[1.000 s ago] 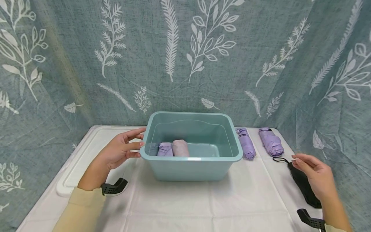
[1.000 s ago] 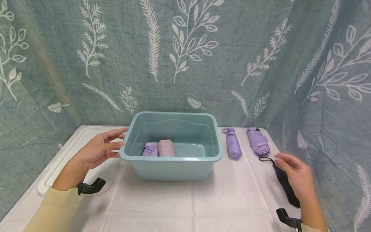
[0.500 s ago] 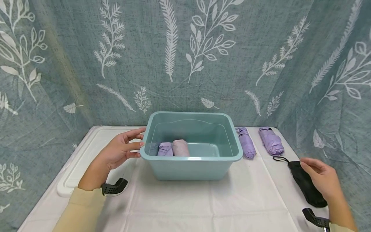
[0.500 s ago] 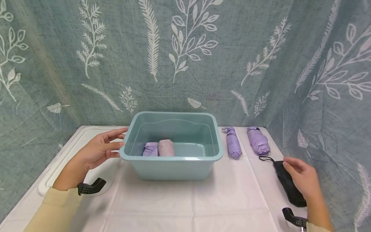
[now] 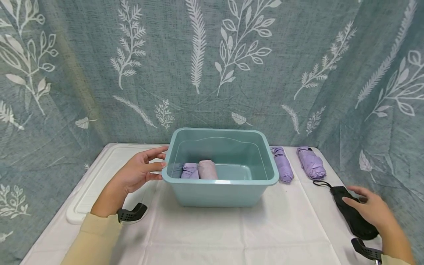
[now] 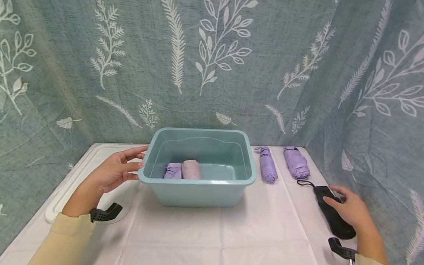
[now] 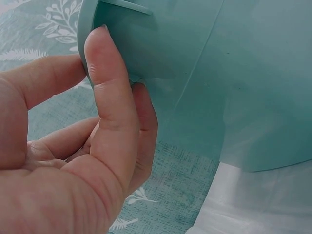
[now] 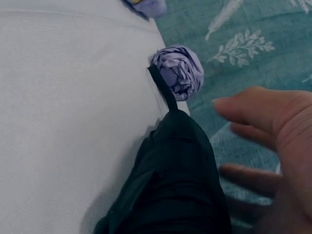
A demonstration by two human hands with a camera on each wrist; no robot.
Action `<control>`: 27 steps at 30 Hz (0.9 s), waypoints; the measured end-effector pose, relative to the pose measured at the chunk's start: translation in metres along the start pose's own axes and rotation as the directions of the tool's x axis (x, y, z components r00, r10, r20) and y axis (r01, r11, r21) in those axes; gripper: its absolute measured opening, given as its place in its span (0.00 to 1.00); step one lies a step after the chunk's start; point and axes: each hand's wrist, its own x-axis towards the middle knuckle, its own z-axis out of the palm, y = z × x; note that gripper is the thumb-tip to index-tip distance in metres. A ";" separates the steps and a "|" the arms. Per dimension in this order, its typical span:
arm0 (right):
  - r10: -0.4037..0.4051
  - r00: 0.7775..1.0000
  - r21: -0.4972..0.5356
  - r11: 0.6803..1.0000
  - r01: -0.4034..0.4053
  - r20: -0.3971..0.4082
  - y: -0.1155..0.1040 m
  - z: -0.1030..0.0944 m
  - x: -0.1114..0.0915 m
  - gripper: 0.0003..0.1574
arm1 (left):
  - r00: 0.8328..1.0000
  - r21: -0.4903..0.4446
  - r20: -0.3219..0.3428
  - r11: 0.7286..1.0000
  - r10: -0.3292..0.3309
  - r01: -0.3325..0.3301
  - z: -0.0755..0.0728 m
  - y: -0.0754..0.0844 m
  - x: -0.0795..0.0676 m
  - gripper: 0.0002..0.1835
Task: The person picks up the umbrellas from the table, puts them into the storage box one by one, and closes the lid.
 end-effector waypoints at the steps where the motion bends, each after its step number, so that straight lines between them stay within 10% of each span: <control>1: -0.006 1.000 0.006 1.000 0.006 0.025 0.001 0.001 0.001 0.47 | 1.000 0.001 0.001 1.000 0.001 -0.001 0.000 0.000 0.000 0.39; 13: -0.050 0.988 0.056 0.998 0.042 0.149 0.009 -0.005 0.008 0.33 | 1.000 -0.002 0.004 1.000 0.006 -0.006 -0.001 -0.001 0.001 0.39; 27: 0.012 0.960 0.076 0.997 -0.035 0.280 0.000 -0.011 0.017 0.40 | 1.000 -0.016 -0.003 1.000 0.004 -0.004 0.000 -0.001 0.000 0.38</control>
